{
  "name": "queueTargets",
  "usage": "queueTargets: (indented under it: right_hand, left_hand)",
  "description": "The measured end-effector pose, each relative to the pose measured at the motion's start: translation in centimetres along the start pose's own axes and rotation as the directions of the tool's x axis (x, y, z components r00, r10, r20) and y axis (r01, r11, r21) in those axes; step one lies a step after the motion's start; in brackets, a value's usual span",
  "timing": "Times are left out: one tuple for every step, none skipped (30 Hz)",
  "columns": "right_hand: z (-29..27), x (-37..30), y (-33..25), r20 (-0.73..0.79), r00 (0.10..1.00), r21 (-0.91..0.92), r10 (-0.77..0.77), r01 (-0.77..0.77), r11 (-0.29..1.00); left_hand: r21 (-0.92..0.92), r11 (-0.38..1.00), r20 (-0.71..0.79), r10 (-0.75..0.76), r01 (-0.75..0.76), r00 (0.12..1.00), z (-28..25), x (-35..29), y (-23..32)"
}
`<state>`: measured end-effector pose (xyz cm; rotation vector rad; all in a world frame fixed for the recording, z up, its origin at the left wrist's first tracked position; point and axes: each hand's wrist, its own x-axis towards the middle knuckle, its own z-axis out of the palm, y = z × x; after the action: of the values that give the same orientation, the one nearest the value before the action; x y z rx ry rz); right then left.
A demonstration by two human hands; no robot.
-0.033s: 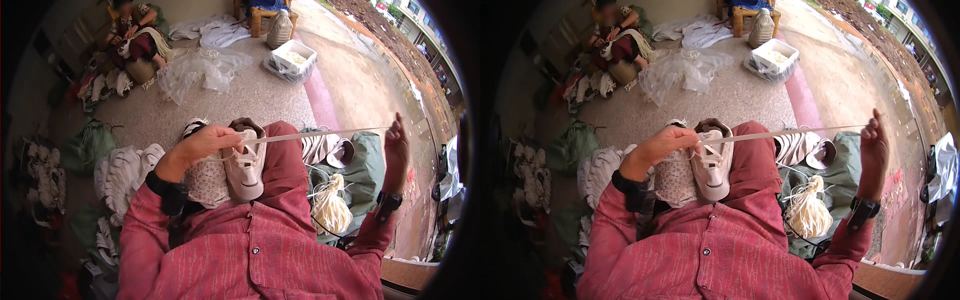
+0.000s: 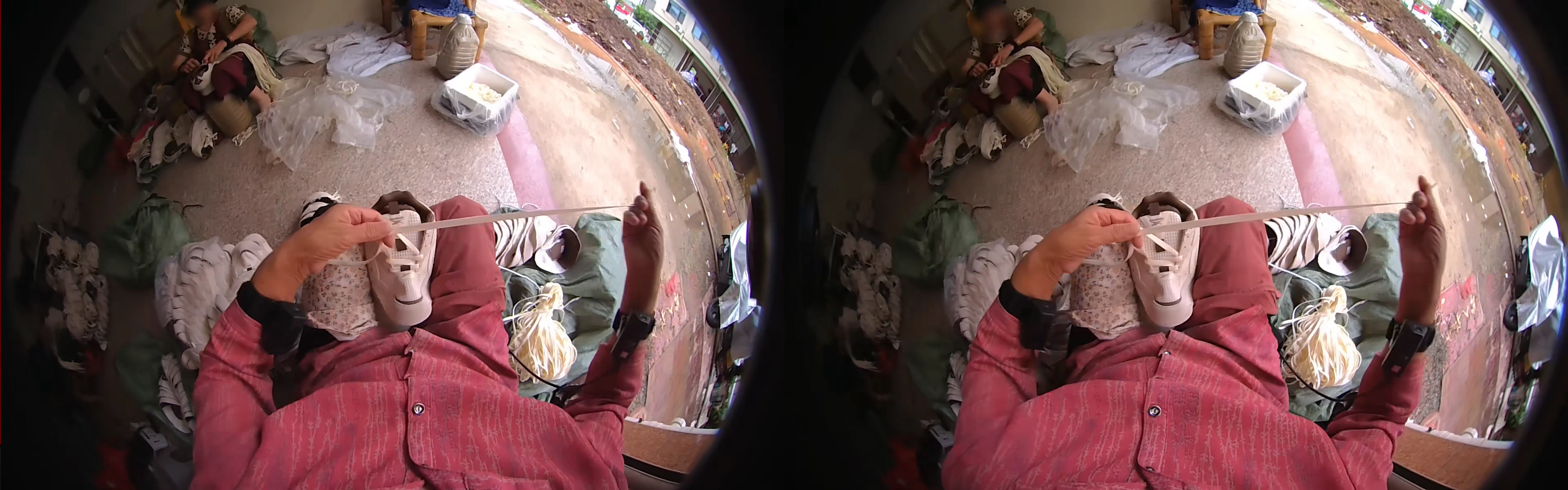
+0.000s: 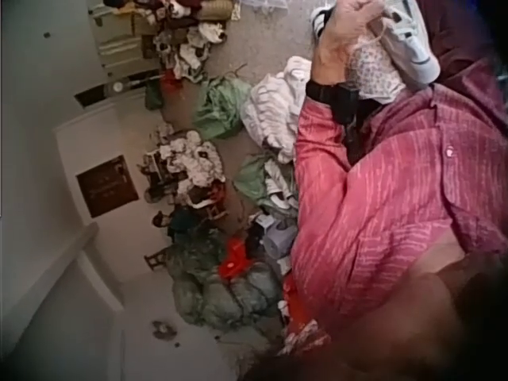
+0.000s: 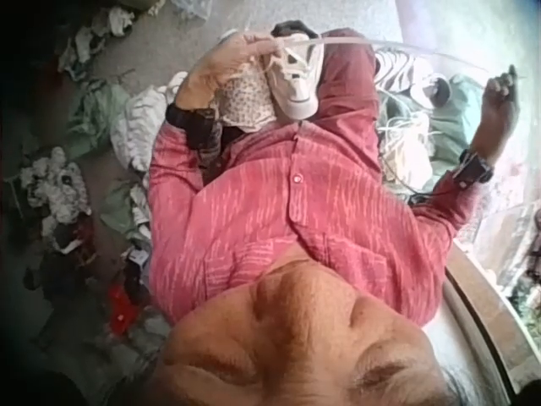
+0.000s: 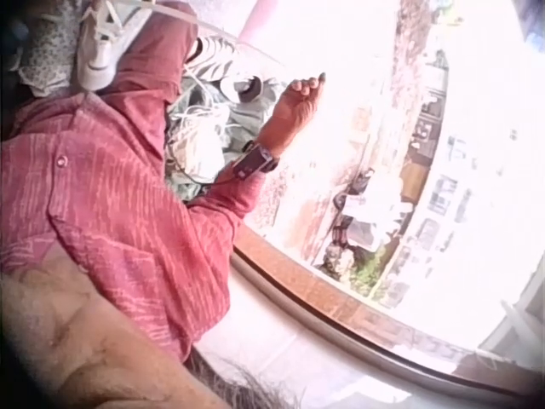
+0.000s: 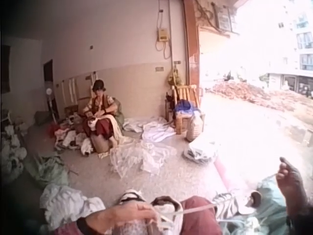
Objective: Thread laces into the eyelets of shoe uppers during manufacturing.
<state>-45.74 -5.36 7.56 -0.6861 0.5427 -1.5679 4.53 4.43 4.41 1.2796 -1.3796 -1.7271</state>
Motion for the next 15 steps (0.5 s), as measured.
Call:
queueTargets:
  right_hand:
    - [0.6, 0.0, 1.2, -0.025, 0.999, 0.016, 0.027, -0.026, 1.0]
    - [0.7, 0.0, 1.9, -0.003, 1.0, 0.042, 0.031, -0.031, 0.999]
    - [1.1, 0.1, 2.0, 0.0, 0.999, 0.045, 0.033, -0.033, 0.998]
    - [1.6, 0.1, 1.9, 0.06, 0.998, 0.091, 0.005, -0.01, 0.996]
    - [2.1, 0.0, 1.5, 0.118, 0.993, 0.137, -0.027, 0.01, 0.99]
    - [2.1, -0.1, 0.4, 0.187, 0.981, 0.201, -0.049, 0.011, 0.979]
    - [2.7, -0.6, -1.2, 0.195, 0.978, 0.199, -0.079, 0.039, 0.979]
    - [3.3, -1.5, -2.8, 0.18, 0.977, 0.269, -0.115, 0.063, 0.961]
    - [2.9, -2.5, -4.9, 0.318, 0.929, 0.312, -0.191, 0.088, 0.946]
    - [5.0, -5.1, -6.9, 0.324, 0.916, 0.349, -0.238, 0.118, 0.93]
    - [5.9, -5.9, -8.4, 0.651, 0.752, 0.337, -0.104, -0.164, 0.927]
    - [4.7, -7.0, -10.9, 0.419, 0.882, 0.424, -0.218, 0.023, 0.905]
    - [7.8, -8.6, -9.8, 0.562, 0.796, 0.276, -0.224, 0.076, 0.958]
    - [8.2, -8.7, -9.1, 0.632, 0.751, 0.261, -0.191, 0.026, 0.965]
    - [8.5, -8.8, -8.8, 0.698, 0.698, 0.239, -0.16, -0.017, 0.971]
  left_hand:
    - [-0.097, 0.992, -0.065, 0.078, -0.084, 0.995, 0.1, -0.6, -0.4]
    - [-0.096, 0.992, -0.064, 0.075, -0.081, 0.995, 0.2, -0.3, -1.0]
    - [-0.236, 0.971, -0.058, 0.023, -0.036, 0.998, 0.4, 0.1, -1.4]
    - [-0.37, 0.929, -0.043, -0.026, 0.008, 0.999, 0.5, 0.6, -1.7]
    - [-0.37, 0.929, -0.044, -0.025, 0.007, 0.999, 0.6, 1.0, -1.9]
    - [-0.432, 0.902, -0.09, -0.022, -0.02, 0.996, 0.8, 1.3, -1.8]
    - [-0.496, 0.867, -0.145, -0.023, -0.053, 0.989, 1.1, 1.5, -1.8]
    - [-0.504, 0.862, -0.152, -0.022, -0.058, 0.988, 1.1, 1.8, -1.8]
    - [-0.553, 0.833, -0.159, -0.09, -0.013, 0.983, 1.1, 2.3, -1.6]
    - [-0.603, 0.797, -0.145, -0.158, 0.039, 0.977, 1.2, 2.9, -1.6]
    - [-0.608, 0.793, -0.148, -0.159, 0.037, 0.976, 1.5, 3.1, -1.5]
    - [-0.612, 0.791, -0.177, -0.155, 0.015, 0.972, 1.7, 3.0, -1.4]
    - [-0.608, 0.794, -0.203, -0.154, -0.001, 0.967, 1.8, 2.9, -1.0]
    - [-0.634, 0.773, -0.189, -0.108, -0.037, 0.976, 1.8, 2.5, -0.4]
    - [-0.635, 0.772, -0.191, -0.105, -0.041, 0.976, 1.2, 1.8, 0.1]
